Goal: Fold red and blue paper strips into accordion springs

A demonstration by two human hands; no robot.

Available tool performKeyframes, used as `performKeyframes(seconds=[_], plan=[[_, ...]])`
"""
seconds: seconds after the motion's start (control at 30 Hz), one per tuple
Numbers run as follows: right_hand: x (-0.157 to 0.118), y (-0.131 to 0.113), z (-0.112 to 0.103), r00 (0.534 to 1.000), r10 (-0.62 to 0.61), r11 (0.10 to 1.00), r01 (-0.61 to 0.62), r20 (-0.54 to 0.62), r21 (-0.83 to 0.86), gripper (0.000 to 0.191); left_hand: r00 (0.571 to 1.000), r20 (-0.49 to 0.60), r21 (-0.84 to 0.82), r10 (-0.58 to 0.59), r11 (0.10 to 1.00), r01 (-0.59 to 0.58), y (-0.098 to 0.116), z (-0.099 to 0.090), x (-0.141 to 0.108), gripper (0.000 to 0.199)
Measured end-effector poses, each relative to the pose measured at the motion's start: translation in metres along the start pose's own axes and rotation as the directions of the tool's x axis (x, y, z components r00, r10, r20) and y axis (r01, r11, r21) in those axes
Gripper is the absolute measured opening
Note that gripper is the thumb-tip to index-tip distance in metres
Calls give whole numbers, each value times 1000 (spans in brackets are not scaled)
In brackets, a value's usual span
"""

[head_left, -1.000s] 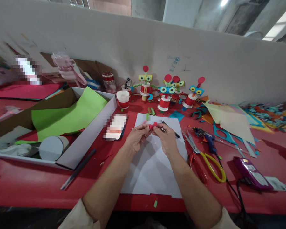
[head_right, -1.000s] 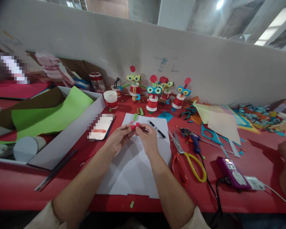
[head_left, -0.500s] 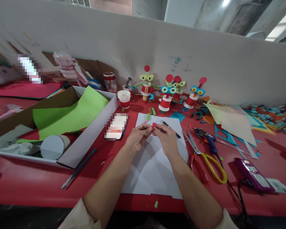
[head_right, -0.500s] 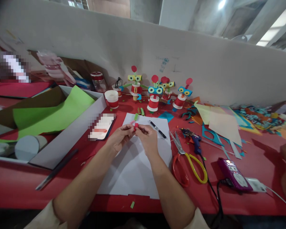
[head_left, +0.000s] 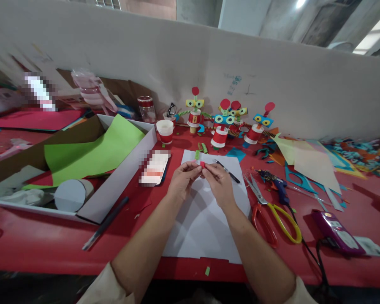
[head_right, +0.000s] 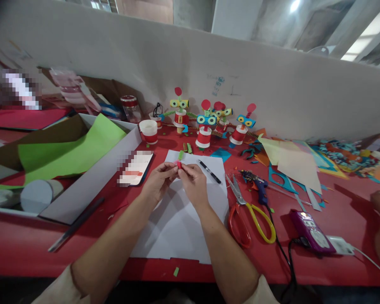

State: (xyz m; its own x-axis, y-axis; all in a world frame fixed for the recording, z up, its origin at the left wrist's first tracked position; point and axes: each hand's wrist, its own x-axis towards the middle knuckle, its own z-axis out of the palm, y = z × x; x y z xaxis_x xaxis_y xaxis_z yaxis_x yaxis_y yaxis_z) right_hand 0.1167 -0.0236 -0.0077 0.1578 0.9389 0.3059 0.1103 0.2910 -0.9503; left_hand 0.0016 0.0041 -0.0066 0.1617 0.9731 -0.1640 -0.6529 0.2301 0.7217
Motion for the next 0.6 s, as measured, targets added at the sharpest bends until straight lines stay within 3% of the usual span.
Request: performKeyframes(seconds=[0.2, 0.4, 0.6], plan=[[1, 2, 3, 996, 94, 977, -93, 5, 190, 20, 1000, -15, -8, 2, 1000, -3, -1, 0, 0, 33], [0, 1, 5, 998, 69, 984, -67, -3, 166, 21, 990, -23, 103, 138, 985, -135, -3, -1, -2, 32], [3, 4, 1, 997, 81, 974, -78, -7, 213, 19, 996, 1, 62, 85, 994, -84, -2, 1, -1, 25]])
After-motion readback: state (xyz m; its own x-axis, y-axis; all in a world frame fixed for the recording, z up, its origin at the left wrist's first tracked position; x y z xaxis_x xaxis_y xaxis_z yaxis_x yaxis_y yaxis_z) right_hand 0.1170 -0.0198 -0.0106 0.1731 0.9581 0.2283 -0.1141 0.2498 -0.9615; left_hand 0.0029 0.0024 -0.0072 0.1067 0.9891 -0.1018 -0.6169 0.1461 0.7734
